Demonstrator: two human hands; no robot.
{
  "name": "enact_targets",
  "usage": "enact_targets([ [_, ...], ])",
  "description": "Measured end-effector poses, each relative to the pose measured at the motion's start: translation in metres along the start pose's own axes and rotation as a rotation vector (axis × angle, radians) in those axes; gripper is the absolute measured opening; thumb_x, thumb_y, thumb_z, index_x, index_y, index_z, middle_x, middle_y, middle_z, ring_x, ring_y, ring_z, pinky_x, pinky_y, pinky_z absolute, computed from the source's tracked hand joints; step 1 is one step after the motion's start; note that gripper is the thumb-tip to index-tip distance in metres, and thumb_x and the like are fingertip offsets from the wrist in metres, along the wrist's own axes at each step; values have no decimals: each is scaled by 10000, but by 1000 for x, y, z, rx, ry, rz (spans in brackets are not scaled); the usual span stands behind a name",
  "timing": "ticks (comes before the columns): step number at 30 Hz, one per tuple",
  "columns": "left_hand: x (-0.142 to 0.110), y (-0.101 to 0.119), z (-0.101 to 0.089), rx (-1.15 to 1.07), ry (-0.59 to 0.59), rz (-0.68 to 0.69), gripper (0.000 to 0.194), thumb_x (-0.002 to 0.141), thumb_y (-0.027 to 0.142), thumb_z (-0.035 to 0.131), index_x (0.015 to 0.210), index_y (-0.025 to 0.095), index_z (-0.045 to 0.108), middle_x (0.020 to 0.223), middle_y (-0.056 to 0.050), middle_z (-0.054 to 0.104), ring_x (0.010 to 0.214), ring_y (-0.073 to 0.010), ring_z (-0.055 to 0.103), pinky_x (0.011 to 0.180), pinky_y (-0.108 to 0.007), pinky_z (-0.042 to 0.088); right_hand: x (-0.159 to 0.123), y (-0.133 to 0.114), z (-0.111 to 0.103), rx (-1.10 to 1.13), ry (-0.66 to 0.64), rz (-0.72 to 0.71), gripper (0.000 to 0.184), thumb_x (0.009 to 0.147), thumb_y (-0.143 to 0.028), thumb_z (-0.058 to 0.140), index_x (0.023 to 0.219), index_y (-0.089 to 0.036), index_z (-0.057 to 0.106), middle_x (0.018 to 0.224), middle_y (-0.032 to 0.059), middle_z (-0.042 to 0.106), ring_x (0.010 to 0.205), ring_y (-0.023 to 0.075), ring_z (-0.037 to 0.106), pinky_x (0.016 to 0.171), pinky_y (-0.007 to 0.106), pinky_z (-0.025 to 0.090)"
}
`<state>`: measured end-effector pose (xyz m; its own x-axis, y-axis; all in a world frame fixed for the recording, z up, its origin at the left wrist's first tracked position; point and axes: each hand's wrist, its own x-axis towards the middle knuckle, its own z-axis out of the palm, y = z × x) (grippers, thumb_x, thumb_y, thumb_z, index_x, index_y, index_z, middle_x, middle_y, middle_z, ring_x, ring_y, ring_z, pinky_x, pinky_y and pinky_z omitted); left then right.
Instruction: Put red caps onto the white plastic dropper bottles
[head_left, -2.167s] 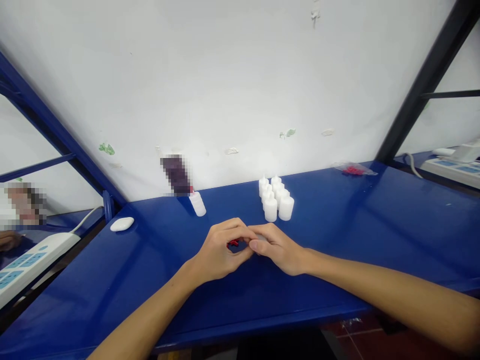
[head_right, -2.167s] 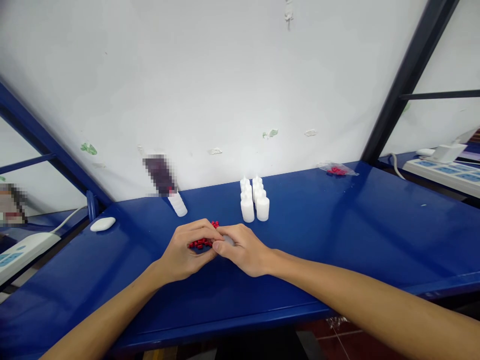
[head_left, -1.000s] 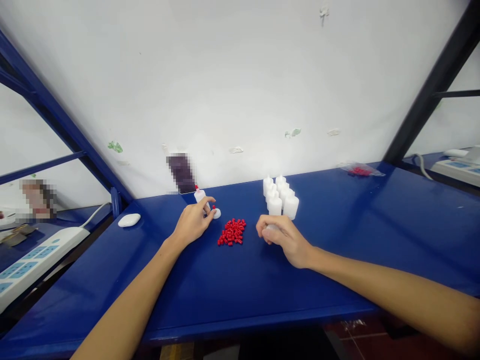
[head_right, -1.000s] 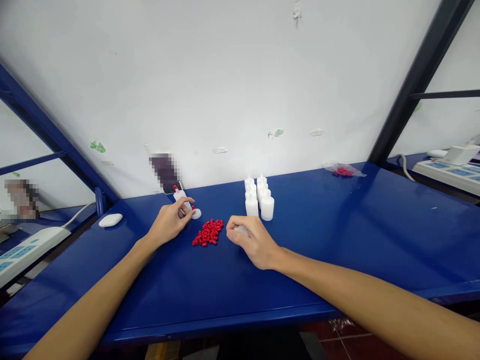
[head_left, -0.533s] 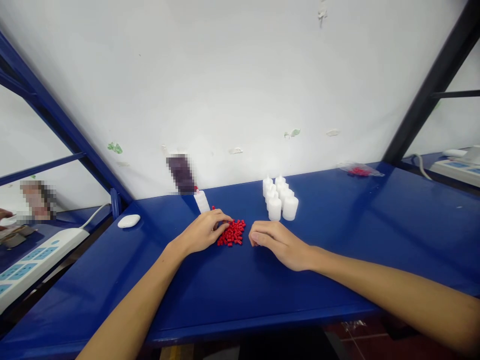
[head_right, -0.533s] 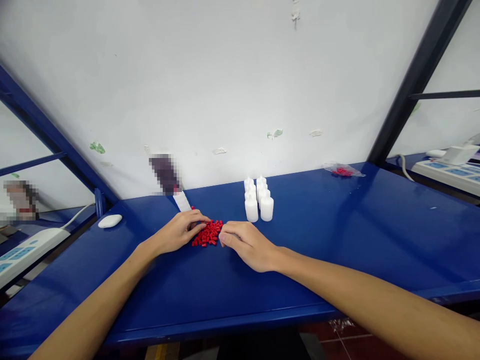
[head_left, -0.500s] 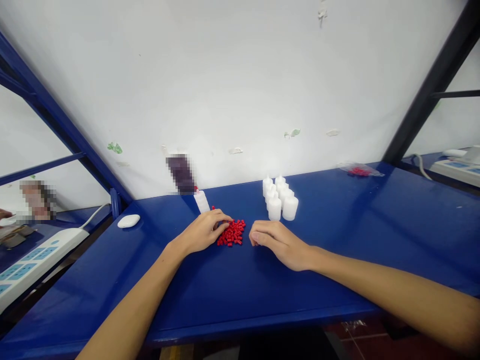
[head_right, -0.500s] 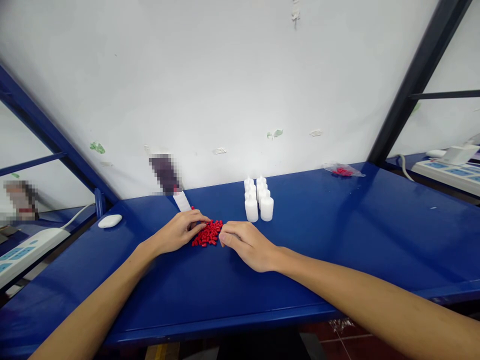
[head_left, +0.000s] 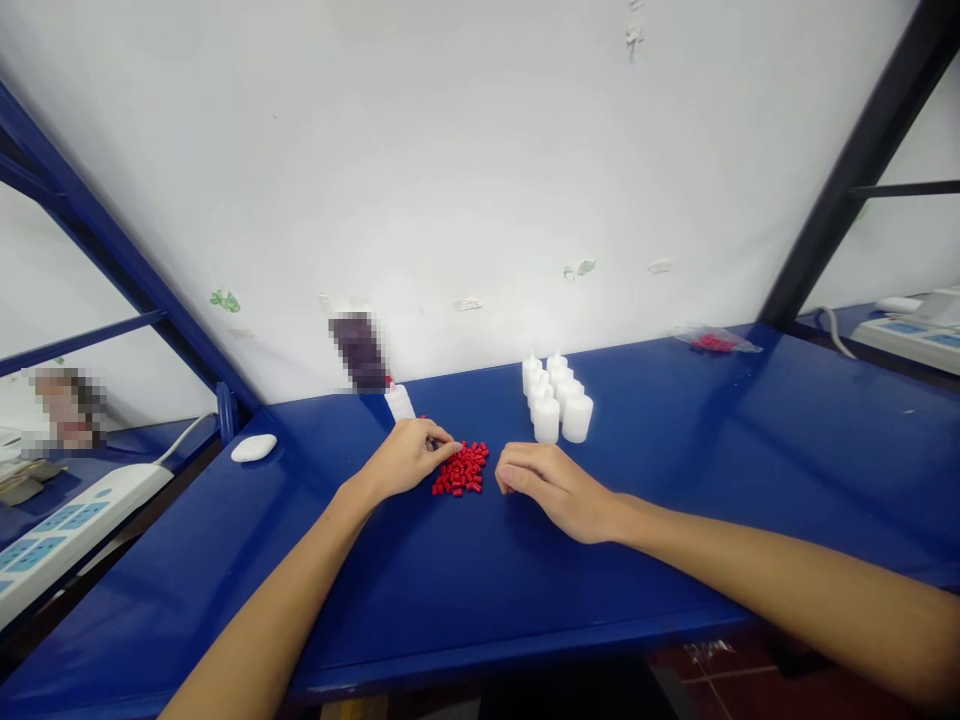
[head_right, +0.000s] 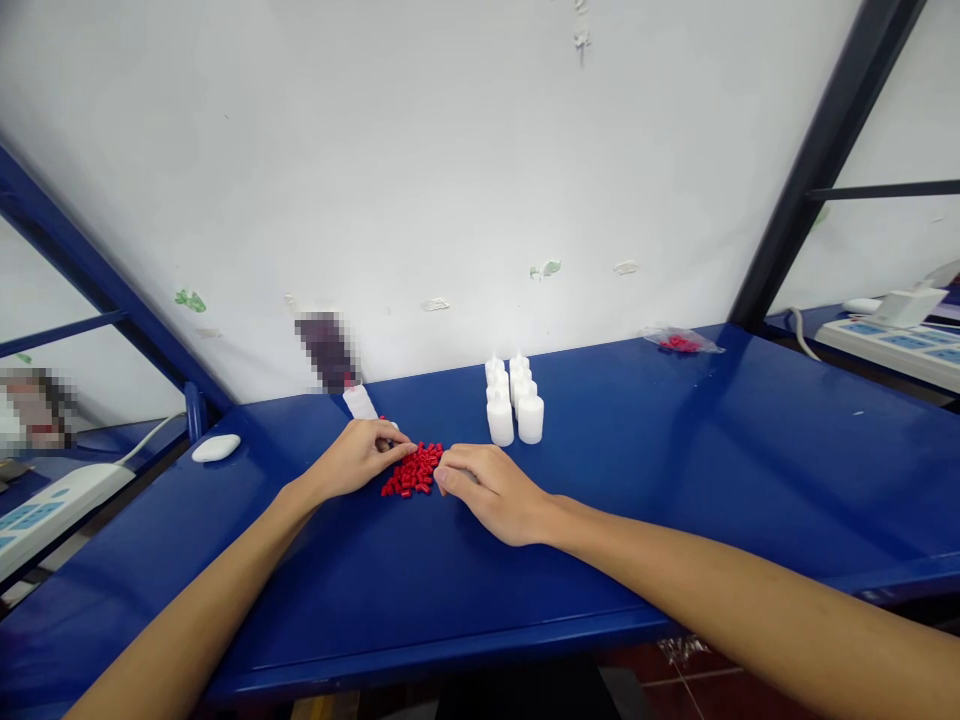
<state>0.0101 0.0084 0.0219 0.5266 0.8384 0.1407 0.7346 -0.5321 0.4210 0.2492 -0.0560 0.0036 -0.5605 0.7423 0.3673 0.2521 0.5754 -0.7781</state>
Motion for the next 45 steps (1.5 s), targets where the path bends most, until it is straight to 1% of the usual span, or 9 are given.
enact_targets([
  [5,2,6,1,-13,6,-51,250,869,348,594,834,178,774,735,-33,743,604,-150,614,620,-259,446,0,-1,0,-2,1,5,384,1036,-358,372,767,-168,569,784,9,554,715,141,513,681,276,369],
  [8,3,6,2,-32,8,-95,259,859,358,586,815,175,764,696,-31,737,600,-162,628,606,-265,451,0,-1,0,2,4,5,394,1036,-371,366,763,-169,567,784,11,552,715,144,512,681,278,371],
  [12,4,4,3,-48,14,-120,279,856,372,570,802,159,742,701,-38,735,614,-170,639,598,-264,452,0,-1,0,15,12,5,402,1035,-386,359,767,-170,566,779,11,539,714,146,500,674,278,367],
  [19,3,6,0,-29,7,-102,332,890,380,498,820,152,729,748,-41,730,641,-170,620,608,-271,437,0,0,0,40,24,19,382,1036,-355,371,755,-171,554,753,-5,513,702,136,479,675,274,352],
  [22,1,5,-3,-55,-31,-103,320,885,373,501,886,152,733,790,-45,735,678,-178,631,623,-271,447,0,0,0,43,29,22,379,1036,-349,373,755,-170,554,753,-7,514,699,132,476,674,271,351],
  [25,-1,0,-5,-103,-81,-118,305,869,354,520,959,151,728,771,-38,726,686,-180,638,632,-270,460,0,-1,-1,43,26,26,383,1036,-353,371,757,-169,559,753,-5,518,698,133,477,673,270,352],
  [31,-5,-7,-12,-156,-154,-100,280,859,342,542,945,167,742,798,-40,732,709,-179,650,651,-268,473,0,0,-1,35,30,28,383,1034,-352,374,751,-172,559,752,-3,520,697,135,479,677,275,358],
  [40,-8,-13,-13,-156,-169,-69,258,836,293,553,960,168,743,849,-48,737,743,-174,656,667,-259,490,0,0,-1,31,24,27,408,1034,-397,356,757,-174,556,760,7,531,704,146,482,675,277,363],
  [45,-9,-9,-15,-110,-161,-75,267,831,270,527,941,175,750,793,-27,724,679,-157,628,616,-242,459,0,0,-1,34,18,29,392,1035,-375,363,755,-175,550,761,4,522,703,142,480,673,274,359],
])
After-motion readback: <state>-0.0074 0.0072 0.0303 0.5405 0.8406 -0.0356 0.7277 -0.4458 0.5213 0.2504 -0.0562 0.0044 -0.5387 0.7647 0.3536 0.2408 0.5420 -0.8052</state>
